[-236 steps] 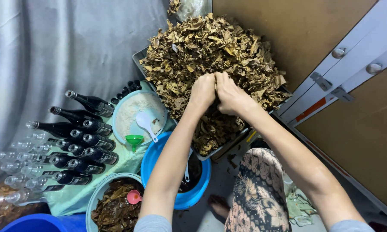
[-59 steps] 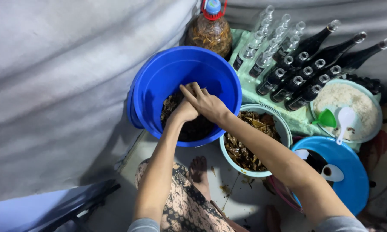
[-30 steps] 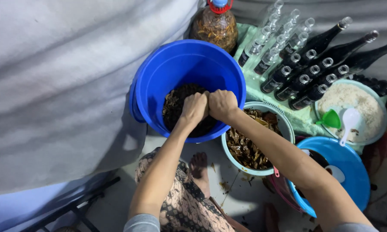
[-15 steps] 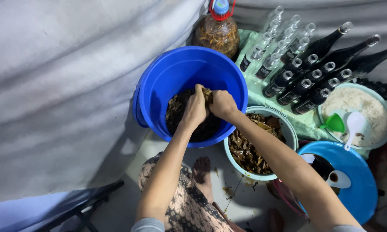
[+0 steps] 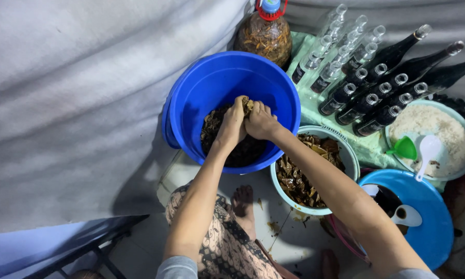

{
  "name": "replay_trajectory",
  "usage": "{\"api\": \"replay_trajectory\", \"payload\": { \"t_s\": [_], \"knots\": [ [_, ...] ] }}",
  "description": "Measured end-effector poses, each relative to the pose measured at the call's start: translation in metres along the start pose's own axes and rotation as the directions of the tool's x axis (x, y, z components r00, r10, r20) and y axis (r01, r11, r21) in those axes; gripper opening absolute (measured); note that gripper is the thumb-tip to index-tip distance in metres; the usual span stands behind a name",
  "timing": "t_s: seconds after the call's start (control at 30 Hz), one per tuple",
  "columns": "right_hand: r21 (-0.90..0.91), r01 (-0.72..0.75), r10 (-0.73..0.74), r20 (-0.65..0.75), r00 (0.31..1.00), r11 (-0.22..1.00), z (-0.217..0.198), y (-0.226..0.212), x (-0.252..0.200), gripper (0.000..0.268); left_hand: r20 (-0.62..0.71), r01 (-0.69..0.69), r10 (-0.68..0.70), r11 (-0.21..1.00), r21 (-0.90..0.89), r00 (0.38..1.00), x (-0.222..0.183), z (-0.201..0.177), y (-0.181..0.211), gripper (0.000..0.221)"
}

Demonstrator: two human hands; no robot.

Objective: Manually transferring and sorting dried plant material from a large tray into a blue bucket and other containers.

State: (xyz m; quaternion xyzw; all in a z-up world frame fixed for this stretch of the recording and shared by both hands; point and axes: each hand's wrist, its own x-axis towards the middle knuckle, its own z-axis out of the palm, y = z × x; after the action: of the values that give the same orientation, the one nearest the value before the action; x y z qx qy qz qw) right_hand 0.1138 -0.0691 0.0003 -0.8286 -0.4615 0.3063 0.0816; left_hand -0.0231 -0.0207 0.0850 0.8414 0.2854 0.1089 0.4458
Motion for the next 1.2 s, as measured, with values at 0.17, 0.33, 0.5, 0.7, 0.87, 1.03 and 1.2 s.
{"api": "replay_trajectory", "payload": {
  "t_s": [0.17,0.33,0.5,0.7,0.87,1.03,1.2],
  "knots": [
    [0.033,0.140,-0.142,0.065,0.988,0.990,-0.025,-0.004,-0.032,0.072,0.048,-0.075,0.072,0.996,0.057,0.996,0.011,0.014,-0.037,0.078],
    [0.241,0.243,-0.277,0.119,0.953,0.940,-0.062,-0.023,-0.087,0.078,0.083,-0.084,0.077,0.992,0.092,0.994,0.008,0.004,-0.025,0.073],
    [-0.287,0.396,-0.468,-0.256,0.846,0.872,-0.018,-0.007,-0.060,0.097,0.171,0.172,-0.205,0.966,0.194,0.964,0.011,0.016,-0.019,0.054],
    [-0.765,0.058,-0.589,-0.444,0.675,0.642,0.033,0.025,-0.008,0.037,0.152,0.208,-0.236,0.962,0.179,0.960,0.013,0.013,-0.012,0.042],
    [-0.800,0.016,-0.562,-0.408,0.720,0.600,0.028,0.011,-0.008,0.015,0.006,0.053,-0.057,0.955,0.291,0.998,0.012,0.011,-0.008,0.027],
    [-0.764,0.031,-0.501,-0.391,0.772,0.645,0.027,0.010,-0.005,0.012,-0.059,0.053,-0.038,0.955,0.290,0.998,0.020,0.020,-0.038,0.027],
    [-0.536,0.095,-0.293,-0.297,0.909,0.839,-0.018,-0.020,-0.031,0.020,-0.103,-0.024,0.069,0.922,0.386,0.992,0.018,0.012,-0.033,0.032]
  ]
}}
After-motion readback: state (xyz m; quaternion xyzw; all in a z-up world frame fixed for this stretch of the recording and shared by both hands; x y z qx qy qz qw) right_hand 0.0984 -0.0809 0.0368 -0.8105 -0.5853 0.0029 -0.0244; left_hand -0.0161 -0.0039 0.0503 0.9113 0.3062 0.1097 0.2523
